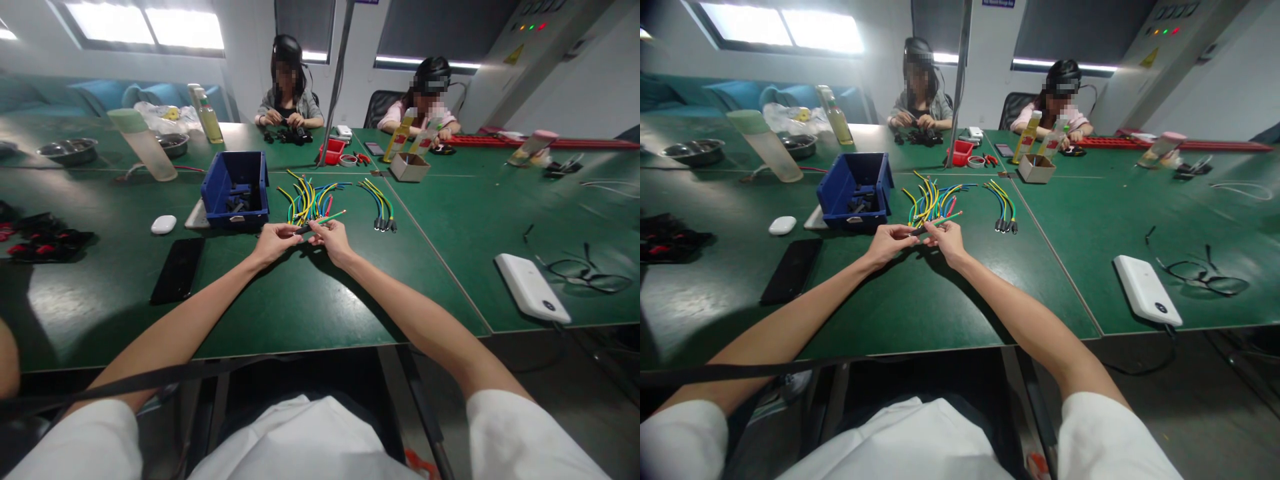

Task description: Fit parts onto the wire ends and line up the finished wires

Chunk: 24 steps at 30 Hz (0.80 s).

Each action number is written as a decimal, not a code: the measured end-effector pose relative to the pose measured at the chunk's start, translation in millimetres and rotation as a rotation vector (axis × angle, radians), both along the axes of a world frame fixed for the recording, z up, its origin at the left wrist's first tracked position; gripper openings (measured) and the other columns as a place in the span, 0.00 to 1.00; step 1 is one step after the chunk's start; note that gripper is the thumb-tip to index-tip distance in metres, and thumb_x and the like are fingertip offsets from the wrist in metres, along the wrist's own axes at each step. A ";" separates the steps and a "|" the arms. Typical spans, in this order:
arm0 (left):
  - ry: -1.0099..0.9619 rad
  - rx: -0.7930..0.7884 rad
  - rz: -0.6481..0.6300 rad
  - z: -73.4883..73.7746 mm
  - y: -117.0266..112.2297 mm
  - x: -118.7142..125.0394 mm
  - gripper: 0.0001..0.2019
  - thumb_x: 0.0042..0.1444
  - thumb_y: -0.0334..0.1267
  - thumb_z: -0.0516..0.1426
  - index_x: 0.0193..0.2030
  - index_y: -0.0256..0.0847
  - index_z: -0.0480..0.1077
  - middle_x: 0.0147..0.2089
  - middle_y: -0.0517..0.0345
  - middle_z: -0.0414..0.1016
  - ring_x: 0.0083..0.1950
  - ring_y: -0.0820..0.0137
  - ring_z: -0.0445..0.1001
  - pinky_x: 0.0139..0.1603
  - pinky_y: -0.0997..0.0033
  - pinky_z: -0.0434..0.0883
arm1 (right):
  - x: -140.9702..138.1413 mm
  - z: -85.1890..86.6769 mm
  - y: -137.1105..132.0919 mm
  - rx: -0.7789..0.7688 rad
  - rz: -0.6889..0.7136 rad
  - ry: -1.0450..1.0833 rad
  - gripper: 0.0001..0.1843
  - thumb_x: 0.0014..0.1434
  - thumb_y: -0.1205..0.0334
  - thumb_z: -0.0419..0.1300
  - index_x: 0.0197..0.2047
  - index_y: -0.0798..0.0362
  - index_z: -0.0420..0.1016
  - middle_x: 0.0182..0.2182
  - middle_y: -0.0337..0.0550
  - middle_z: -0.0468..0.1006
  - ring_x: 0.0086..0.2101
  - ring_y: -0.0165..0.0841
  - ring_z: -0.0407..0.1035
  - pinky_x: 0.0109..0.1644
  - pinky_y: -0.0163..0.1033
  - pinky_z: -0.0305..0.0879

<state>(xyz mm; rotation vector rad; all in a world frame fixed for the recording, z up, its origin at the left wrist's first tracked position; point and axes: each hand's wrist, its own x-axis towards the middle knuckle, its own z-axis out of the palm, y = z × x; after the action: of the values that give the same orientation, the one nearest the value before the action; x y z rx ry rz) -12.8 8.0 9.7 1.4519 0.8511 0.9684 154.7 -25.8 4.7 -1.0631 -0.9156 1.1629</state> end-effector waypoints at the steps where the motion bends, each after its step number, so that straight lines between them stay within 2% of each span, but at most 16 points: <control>1: -0.001 -0.004 -0.002 0.4 -0.4 0.1 0.25 0.34 0.47 0.72 0.39 0.33 0.79 0.35 0.49 0.82 0.36 0.62 0.80 0.43 0.62 0.76 | 0.0 0.1 0.0 -0.003 -0.003 -0.002 0.23 0.43 0.45 0.71 0.33 0.55 0.72 0.23 0.38 0.76 0.21 0.26 0.71 0.23 0.29 0.67; 11: 0.025 0.013 -0.044 -0.3 -0.4 0.2 0.25 0.36 0.48 0.71 0.39 0.34 0.79 0.36 0.48 0.82 0.37 0.61 0.80 0.44 0.61 0.76 | -0.8 -4.7 2.0 0.031 -0.017 -0.031 0.22 0.45 0.47 0.70 0.35 0.55 0.72 0.22 0.35 0.75 0.19 0.24 0.68 0.23 0.29 0.66; 19: 0.030 0.023 -0.099 -5.4 2.4 0.6 0.26 0.37 0.48 0.71 0.42 0.34 0.78 0.40 0.46 0.82 0.39 0.59 0.81 0.46 0.59 0.76 | -1.0 -6.5 3.3 0.044 -0.070 -0.032 0.29 0.46 0.48 0.69 0.46 0.52 0.66 0.19 0.28 0.71 0.17 0.24 0.65 0.21 0.29 0.63; 24: 0.011 0.002 -0.126 -5.3 1.7 0.9 0.26 0.40 0.47 0.70 0.44 0.33 0.78 0.40 0.45 0.82 0.39 0.60 0.81 0.47 0.58 0.76 | 0.1 -7.0 3.9 0.065 -0.094 -0.060 0.35 0.48 0.48 0.68 0.54 0.51 0.60 0.20 0.27 0.72 0.16 0.24 0.64 0.20 0.28 0.61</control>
<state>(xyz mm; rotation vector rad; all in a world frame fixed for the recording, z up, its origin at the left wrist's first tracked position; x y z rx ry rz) -11.9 9.7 4.4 1.4954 0.7569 0.8677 154.8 -21.9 -2.3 -1.0817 -0.9340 1.0217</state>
